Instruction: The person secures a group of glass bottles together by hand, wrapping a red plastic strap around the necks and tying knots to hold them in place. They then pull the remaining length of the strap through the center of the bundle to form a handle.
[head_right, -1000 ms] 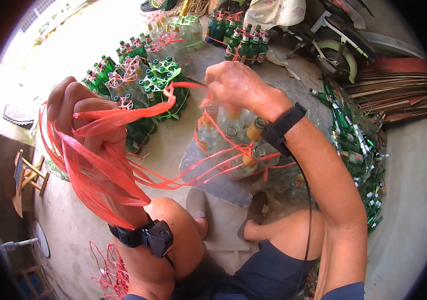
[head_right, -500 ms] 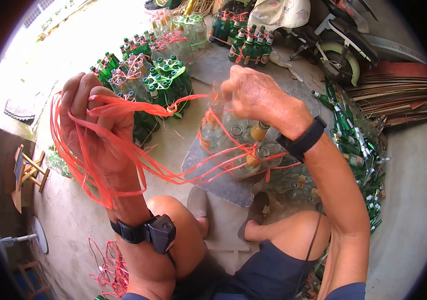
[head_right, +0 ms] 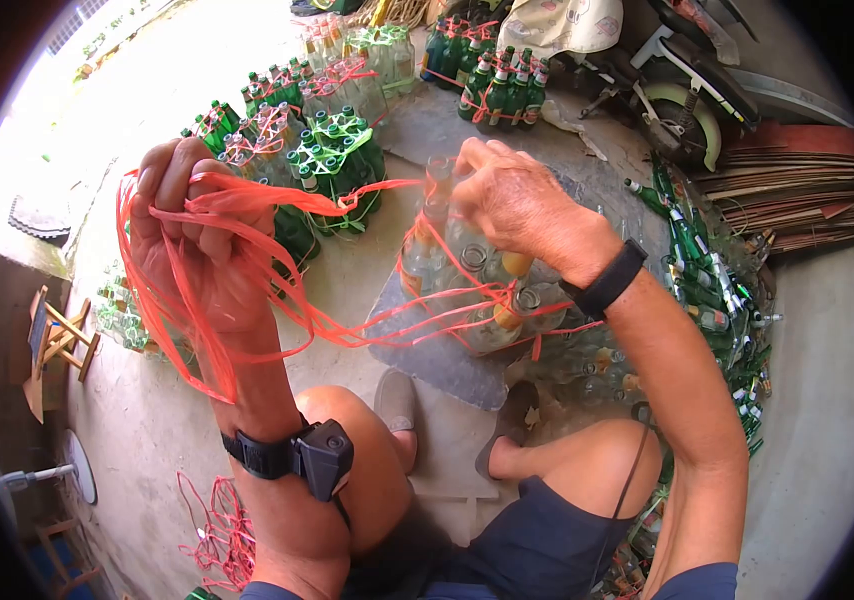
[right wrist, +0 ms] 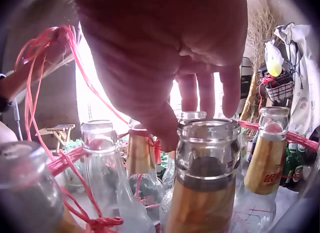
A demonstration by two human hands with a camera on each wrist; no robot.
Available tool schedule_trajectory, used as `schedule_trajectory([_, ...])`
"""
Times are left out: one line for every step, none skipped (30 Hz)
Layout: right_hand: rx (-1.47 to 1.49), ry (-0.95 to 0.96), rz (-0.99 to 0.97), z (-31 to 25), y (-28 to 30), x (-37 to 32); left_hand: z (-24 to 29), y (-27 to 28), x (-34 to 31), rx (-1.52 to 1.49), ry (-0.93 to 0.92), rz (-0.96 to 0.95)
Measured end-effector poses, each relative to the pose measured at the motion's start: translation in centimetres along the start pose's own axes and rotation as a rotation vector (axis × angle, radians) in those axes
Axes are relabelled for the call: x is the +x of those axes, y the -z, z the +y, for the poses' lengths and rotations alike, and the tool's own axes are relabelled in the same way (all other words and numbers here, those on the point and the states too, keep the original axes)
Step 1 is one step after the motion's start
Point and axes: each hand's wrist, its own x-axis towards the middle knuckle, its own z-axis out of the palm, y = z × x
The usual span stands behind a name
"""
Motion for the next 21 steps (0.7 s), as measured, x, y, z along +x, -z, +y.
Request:
schedule_trajectory([0.001,0.000,0.000,0.2,0.3,-0.2,-0.2,-0.3,-0.3,0.142,-0.130,0.170])
schedule_trajectory([0.041,0.006,0.005,0.4,0.6,-0.4,0.0,0.2,0.1,0.142,-0.130,0.171])
schedule_trajectory([0.081,0.011,0.011,0.5,0.9,-0.6,0.3,0.8,0.7,-0.001,0.002,0.008])
schedule_trajectory([0.080,0.010,0.011,0.5,1.3,-0.7,0.4,1.2,1.1,-0.144,0.134,-0.154])
schedule_trajectory([0.062,0.015,0.002,0.4,1.9,-0.7,0.4,1.5,0.9,-0.145,0.134,-0.154])
schedule_trajectory([0.043,0.021,-0.007,0.4,2.3,-0.8,0.2,1.5,0.8,-0.145,0.132,-0.109])
schedule_trajectory([0.042,0.020,-0.007,0.5,2.6,-0.8,0.0,1.4,0.8,-0.145,0.130,-0.063])
schedule_trajectory([-0.003,0.009,0.003,0.7,2.8,-0.8,-0.1,1.4,0.8,-0.146,0.131,-0.063])
schedule_trajectory([-0.050,-0.001,0.014,0.8,3.1,-0.7,-0.3,1.5,0.8,-0.133,0.128,-0.043])
schedule_trajectory([-0.052,-0.002,0.015,0.9,3.4,-0.6,-0.5,1.6,0.8,-0.119,0.125,-0.024])
schedule_trajectory([-0.061,-0.029,0.030,0.8,3.8,-0.5,-0.6,1.8,0.9,-0.121,0.122,-0.036])
schedule_trajectory([-0.070,-0.056,0.045,0.8,4.0,-0.4,-0.6,2.3,1.0,-0.121,0.122,-0.037])
schedule_trajectory([-0.070,-0.055,0.045,0.8,4.2,-0.2,-0.6,2.8,1.0,-0.136,0.130,-0.085])
schedule_trajectory([-0.040,-0.069,0.055,0.6,4.3,0.0,-0.4,3.2,0.9,-0.151,0.138,-0.132])
schedule_trajectory([-0.011,-0.083,0.065,0.6,4.4,0.2,-0.4,3.1,0.8,-0.151,0.138,-0.133])
schedule_trajectory([-0.012,-0.083,0.066,0.6,4.3,0.4,-0.3,2.8,0.6,-0.101,0.092,-0.081])
schedule_trajectory([0.036,-0.038,0.116,0.6,4.0,0.6,-0.2,2.5,0.4,-0.051,0.045,-0.028])
schedule_trajectory([0.085,0.009,0.167,0.5,3.7,0.8,0.2,2.3,0.5,-0.049,0.045,-0.029])
schedule_trajectory([0.085,0.010,0.168,0.5,3.4,0.9,0.6,2.0,0.6,-0.047,0.008,0.008])
schedule_trajectory([0.081,0.006,0.147,0.4,3.2,1.0,0.9,1.6,0.6,-0.045,-0.027,0.044])
schedule_trajectory([0.077,0.002,0.125,0.3,3.0,1.1,0.6,0.4,0.4,0.003,-0.161,0.196])
